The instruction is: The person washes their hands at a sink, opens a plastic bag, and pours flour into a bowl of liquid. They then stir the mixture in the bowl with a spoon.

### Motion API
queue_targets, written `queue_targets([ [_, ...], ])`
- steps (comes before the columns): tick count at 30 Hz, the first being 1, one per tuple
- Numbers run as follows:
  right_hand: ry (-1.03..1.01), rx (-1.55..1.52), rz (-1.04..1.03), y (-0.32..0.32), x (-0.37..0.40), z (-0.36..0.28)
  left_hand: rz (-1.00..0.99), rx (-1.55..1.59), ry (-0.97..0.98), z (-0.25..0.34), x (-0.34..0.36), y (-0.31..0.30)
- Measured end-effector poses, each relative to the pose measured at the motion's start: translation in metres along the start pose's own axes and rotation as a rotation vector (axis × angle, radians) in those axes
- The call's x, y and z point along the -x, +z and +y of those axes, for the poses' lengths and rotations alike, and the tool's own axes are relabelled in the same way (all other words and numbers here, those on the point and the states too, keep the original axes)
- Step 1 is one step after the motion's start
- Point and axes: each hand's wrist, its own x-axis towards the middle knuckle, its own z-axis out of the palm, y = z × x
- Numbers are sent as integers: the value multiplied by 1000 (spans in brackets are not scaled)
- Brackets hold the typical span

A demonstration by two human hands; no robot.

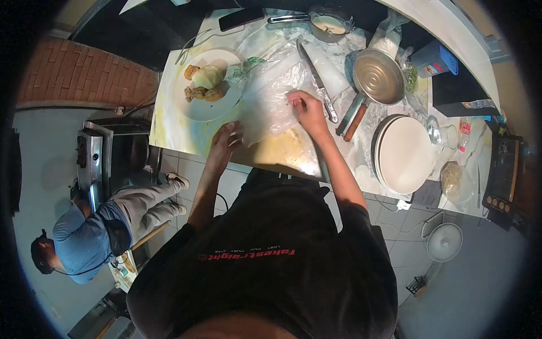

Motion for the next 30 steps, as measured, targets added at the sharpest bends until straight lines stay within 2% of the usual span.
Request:
queue_targets([
  [1, -5, 0, 2, -6, -2, -2, -2, 0, 5, 2, 1, 4],
  [3, -53, 88, 112, -19, -3, -7, -63, 71, 142, 8, 6, 9],
  [5, -43, 72, 114, -31, -5, -10, -123, 81, 167, 17, 7, 16],
  [8, -188, 420, 237, -43, -11, -16, -259, 25, 235, 34, 5, 33],
  [10, -180, 521, 244, -42, -14, 3, -335, -44, 280, 32, -3, 40],
  [12, -165, 621, 259, -40, -13, 8, -324, -476, 449, 22, -19, 44],
  [13, -127, 597, 209, -38, -12, 7, -330, -478, 453, 22, -27, 49],
  [15, -86, 573, 163, -37, -11, 7, -405, -994, 760, 32, -36, 69],
  [16, -73, 474, 156, -38, -11, 8, -410, -993, 761, 32, -40, 78],
  [18, -57, 375, 155, -38, -11, -3, -315, -1206, 715, 30, -47, 93],
  [20, 274, 206, 88, -41, -8, -14, -270, -1264, 701, 24, -60, 99],
  [21, 278, 205, 97, -42, -7, -11, -219, -1320, 689, 19, -67, 101],
  [22, 209, 212, 94, -41, -4, -5, -229, -1320, 694, 14, -72, 102],
  [24, 139, 221, 95, -42, -3, -6, -184, -1301, 843, 3, -83, 104],
  [26, -84, 270, 64, -37, 1, -12, -170, -1404, 886, -7, -91, 108],
  [28, -61, 251, 20, -30, 7, -32, -154, -1510, 927, -17, -96, 113],
  [30, -60, 212, -28, -19, 7, -36, -93, -1579, 849, -31, -102, 115],
])
